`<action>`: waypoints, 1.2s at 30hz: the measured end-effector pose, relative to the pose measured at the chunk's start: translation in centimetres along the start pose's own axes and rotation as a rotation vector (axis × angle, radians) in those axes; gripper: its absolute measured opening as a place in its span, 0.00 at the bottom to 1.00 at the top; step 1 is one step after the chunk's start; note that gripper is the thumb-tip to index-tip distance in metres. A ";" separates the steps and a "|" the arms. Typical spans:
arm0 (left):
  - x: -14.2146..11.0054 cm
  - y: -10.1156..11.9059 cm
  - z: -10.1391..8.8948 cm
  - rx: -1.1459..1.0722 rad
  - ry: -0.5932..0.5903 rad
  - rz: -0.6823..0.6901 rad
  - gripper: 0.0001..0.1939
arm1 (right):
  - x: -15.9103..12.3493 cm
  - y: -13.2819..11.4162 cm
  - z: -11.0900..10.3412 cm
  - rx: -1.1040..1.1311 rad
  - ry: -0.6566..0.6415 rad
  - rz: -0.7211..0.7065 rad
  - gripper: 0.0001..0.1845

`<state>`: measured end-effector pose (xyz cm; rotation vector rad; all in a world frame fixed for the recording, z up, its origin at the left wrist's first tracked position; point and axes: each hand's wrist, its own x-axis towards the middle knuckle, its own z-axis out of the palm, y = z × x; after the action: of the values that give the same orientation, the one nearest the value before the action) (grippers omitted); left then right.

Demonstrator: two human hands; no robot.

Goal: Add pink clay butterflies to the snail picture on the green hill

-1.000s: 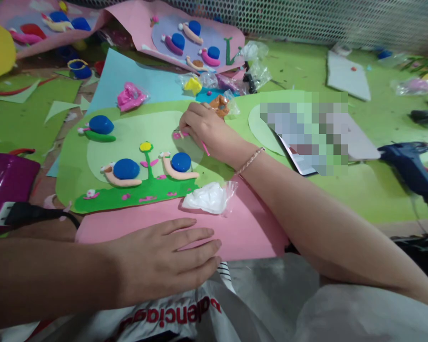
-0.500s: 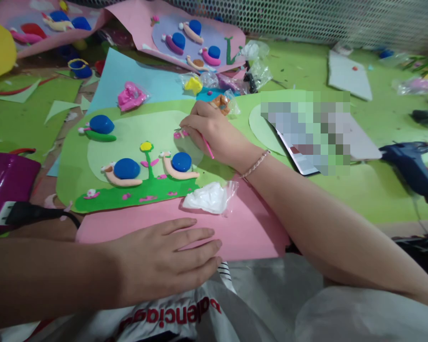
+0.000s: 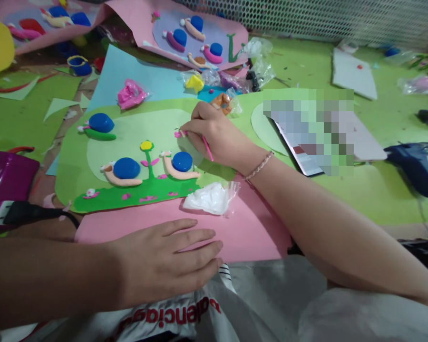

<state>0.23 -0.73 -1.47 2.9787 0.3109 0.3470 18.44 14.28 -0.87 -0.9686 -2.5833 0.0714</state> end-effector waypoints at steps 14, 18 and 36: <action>0.0 0.0 0.0 -0.009 -0.015 0.004 0.21 | -0.1 0.4 0.0 0.003 0.000 -0.049 0.19; 0.0 0.0 -0.1 0.009 0.001 0.002 0.21 | -0.1 0.4 0.1 -0.021 0.000 -0.049 0.20; 0.0 0.0 -0.1 0.000 -0.017 -0.005 0.20 | 0.0 0.4 0.3 -0.047 0.034 -0.084 0.18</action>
<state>0.23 -0.69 -1.34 2.9787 0.3158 0.3213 18.56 14.58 -1.20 -0.8692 -2.6017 -0.0276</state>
